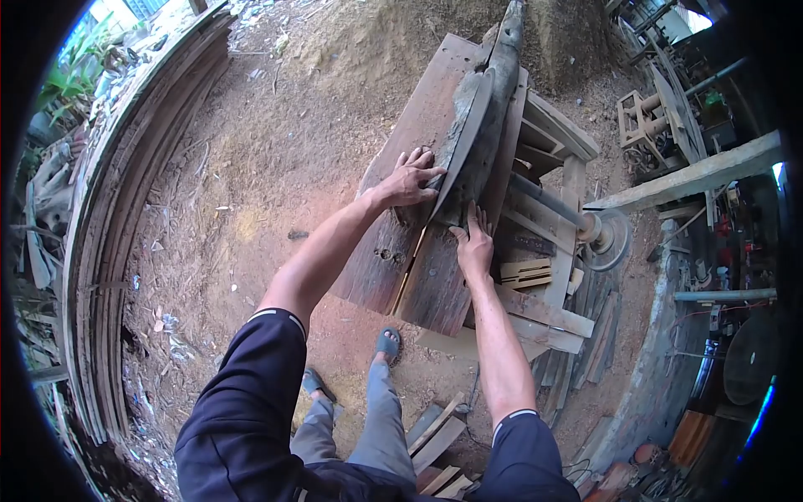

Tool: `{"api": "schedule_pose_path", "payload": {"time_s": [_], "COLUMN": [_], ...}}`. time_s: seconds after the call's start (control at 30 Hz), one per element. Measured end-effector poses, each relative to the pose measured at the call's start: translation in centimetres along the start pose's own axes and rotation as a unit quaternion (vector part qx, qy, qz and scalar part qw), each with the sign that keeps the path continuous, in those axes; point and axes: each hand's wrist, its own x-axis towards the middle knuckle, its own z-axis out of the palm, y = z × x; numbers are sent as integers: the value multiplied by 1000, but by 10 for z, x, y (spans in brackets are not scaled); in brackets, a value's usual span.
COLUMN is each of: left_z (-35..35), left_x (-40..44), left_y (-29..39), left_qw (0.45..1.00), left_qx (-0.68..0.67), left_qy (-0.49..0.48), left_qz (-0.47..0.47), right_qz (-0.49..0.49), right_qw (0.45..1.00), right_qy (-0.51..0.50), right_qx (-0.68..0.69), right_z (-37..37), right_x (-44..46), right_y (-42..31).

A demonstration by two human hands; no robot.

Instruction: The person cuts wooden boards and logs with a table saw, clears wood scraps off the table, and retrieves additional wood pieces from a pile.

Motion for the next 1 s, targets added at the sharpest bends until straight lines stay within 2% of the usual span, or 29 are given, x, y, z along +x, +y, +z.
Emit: {"api": "schedule_pose_path", "payload": {"time_s": [0.07, 0.13, 0.27, 0.33, 0.4, 0.53, 0.8, 0.87, 1.0], "left_z": [-2, 2, -2, -11, -11, -13, -7, -5, -3], "left_x": [0, 1, 0, -3, -8, -17, -33, -38, -45], "left_y": [4, 3, 5, 11, 14, 10, -10, -10, -3], "left_qw": [1000, 993, 988, 998, 1000, 995, 990, 984, 983], "left_qx": [-13, -97, -132, -52, -13, 25, 34, 53, 70], "left_qy": [-2, 60, 75, 14, 5, 84, 139, 170, 166], "left_qz": [-18, -38, -32, -21, -14, 49, -6, -17, -33], "right_qz": [0, 0, 3, -13, -15, -17, -35, 8, 35], "right_qw": [1000, 1000, 1000, 1000, 1000, 1000, 998, 999, 999], "right_qy": [1, 1, -5, 0, 4, 11, 28, 29, 22], "right_qx": [0, -8, -6, -12, -14, -9, -54, -39, -27], "right_z": [0, -3, -10, -8, -8, -11, -28, -33, -47], "right_x": [0, 1, 1, 1, 2, 1, 2, -2, -8], "right_y": [0, -2, -5, -2, -1, -2, 21, 34, 46]}}
